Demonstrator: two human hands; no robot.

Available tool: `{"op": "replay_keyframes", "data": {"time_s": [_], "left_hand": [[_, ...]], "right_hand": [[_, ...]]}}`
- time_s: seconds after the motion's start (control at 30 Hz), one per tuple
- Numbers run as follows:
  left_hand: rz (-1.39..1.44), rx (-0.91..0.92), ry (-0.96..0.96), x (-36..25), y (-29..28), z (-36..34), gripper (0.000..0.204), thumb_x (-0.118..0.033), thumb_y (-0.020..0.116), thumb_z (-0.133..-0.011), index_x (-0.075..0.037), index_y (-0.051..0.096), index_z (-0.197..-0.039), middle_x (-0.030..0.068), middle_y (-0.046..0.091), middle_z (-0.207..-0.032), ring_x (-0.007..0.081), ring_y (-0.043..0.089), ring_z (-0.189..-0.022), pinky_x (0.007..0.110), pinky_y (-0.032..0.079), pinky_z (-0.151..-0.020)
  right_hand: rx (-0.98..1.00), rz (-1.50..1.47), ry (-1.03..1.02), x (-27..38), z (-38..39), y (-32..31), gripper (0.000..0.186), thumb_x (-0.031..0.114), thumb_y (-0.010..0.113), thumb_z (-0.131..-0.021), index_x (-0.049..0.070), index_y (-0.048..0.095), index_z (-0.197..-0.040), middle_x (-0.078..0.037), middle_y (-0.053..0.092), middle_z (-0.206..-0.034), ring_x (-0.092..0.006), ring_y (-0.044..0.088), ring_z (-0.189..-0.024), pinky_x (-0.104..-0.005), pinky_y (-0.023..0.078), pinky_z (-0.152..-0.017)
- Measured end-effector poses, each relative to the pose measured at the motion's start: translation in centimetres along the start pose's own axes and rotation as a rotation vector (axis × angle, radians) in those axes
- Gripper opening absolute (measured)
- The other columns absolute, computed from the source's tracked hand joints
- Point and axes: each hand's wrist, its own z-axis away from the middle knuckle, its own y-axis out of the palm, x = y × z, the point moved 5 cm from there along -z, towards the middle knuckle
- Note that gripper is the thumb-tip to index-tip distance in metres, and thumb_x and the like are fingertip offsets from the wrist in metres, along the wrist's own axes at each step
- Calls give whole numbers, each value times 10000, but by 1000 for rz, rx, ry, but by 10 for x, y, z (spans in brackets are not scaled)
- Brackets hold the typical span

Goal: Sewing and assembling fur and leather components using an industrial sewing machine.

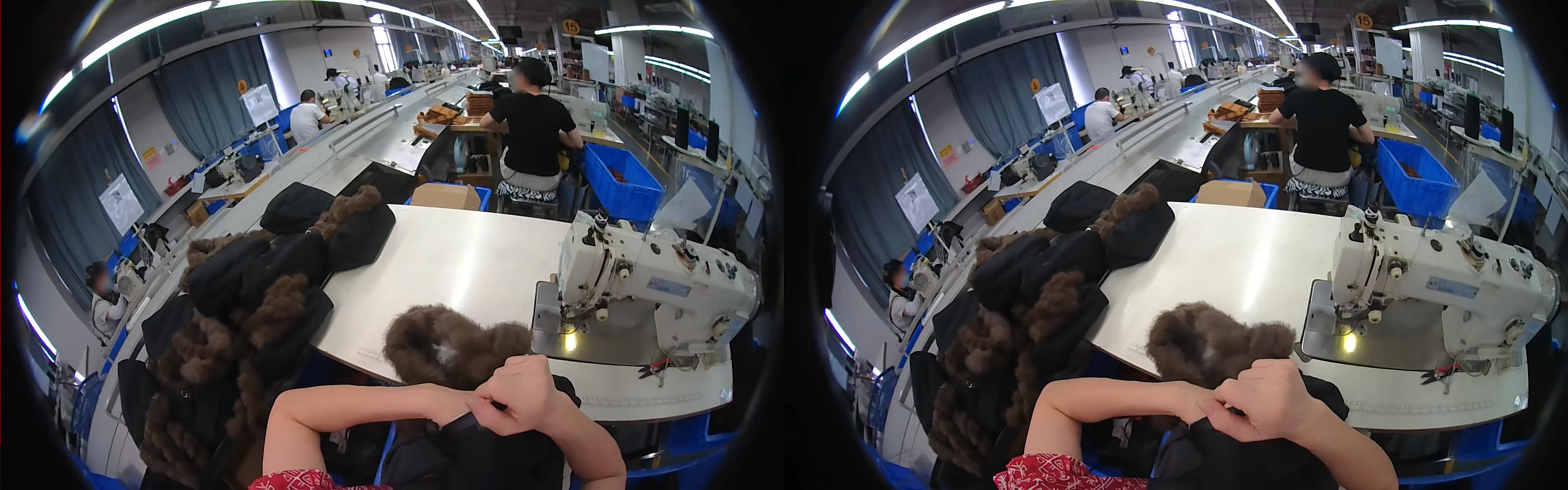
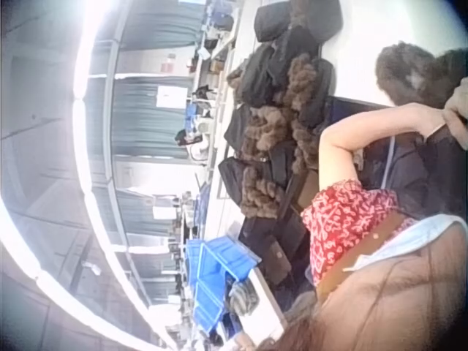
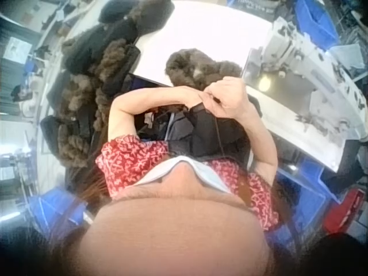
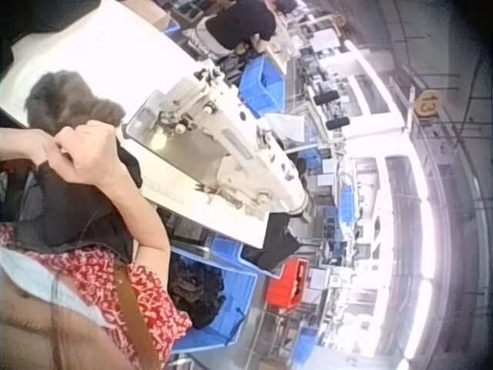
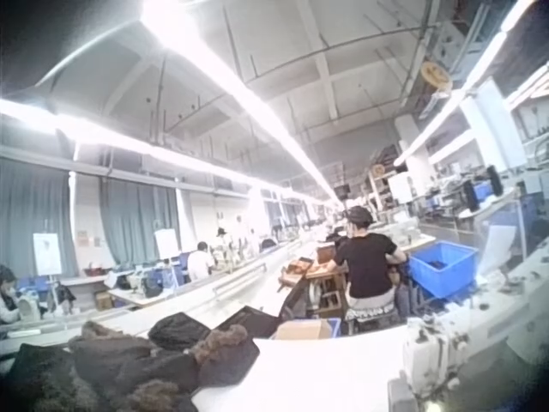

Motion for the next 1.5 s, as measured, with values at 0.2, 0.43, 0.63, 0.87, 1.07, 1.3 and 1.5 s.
{"op": "replay_keyframes", "data": {"time_s": [0.2, 0.43, 0.63, 0.87, 1.07, 1.3, 1.5], "left_hand": [[-31, -179, -221, -40, -17, 49, 371, -211, 701, -865, -3, 622, -1162, 47, 638, -1100, 113, 564, -1035, 298, 469, -885], [-50, -284, -204, -33, -22, 61, 349, -192, 698, -866, -2, 628, -1151, 39, 643, -1081, 106, 568, -1016, 292, 473, -868], [-65, -386, -190, -22, -32, 72, 330, -175, 695, -868, -1, 633, -1142, 32, 647, -1064, 100, 572, -1001, 286, 476, -853], [-85, -503, -169, -9, -38, 84, 308, -156, 691, -870, 0, 639, -1131, 24, 652, -1045, 92, 577, -982, 279, 480, -836], [-117, -597, -152, -2, -42, 91, 290, -139, 688, -871, 0, 644, -1122, 17, 656, -1028, 86, 580, -966, 273, 483, -822], [-100, -655, -163, 12, -27, 90, 269, -120, 684, -873, 1, 650, -1111, 8, 661, -1009, 79, 585, -948, 266, 487, -805], [-36, -596, -196, 33, -4, 71, 252, -103, 681, -874, 2, 655, -1102, 2, 665, -993, 73, 589, -932, 260, 490, -790]], "right_hand": [[109, 62, 74, -10, 3, 8, 301, 188, 725, -812, 137, 539, -580, 3, 442, -436, -165, 451, -362, -285, 338, -379], [193, -98, 202, -20, 6, 9, 310, 235, 710, -854, 130, 556, -606, -12, 471, -452, -173, 511, -397, -301, 360, -385], [202, 120, -54, -4, 6, 15, 314, 247, 707, -857, 143, 551, -605, 5, 498, -466, -158, 497, -393, -267, 353, -399], [168, 148, -20, -8, -1, 9, 231, 216, 733, -819, 141, 600, -645, 22, 501, -474, -142, 504, -417, -251, 366, -442], [171, 177, 38, -8, 13, 7, 111, 189, 752, -786, 115, 669, -779, -8, 647, -730, -158, 613, -631, -259, 444, -533], [-15, 497, 610, -37, 68, -33, 349, 258, 644, -909, 8, 602, -1147, -170, 657, -1109, -367, 620, -1021, -425, 491, -889], [-6, 180, 819, -42, 95, -28, 346, 275, 582, -967, 32, 591, -1213, -162, 657, -1076, -349, 626, -1019, -393, 491, -897]]}}
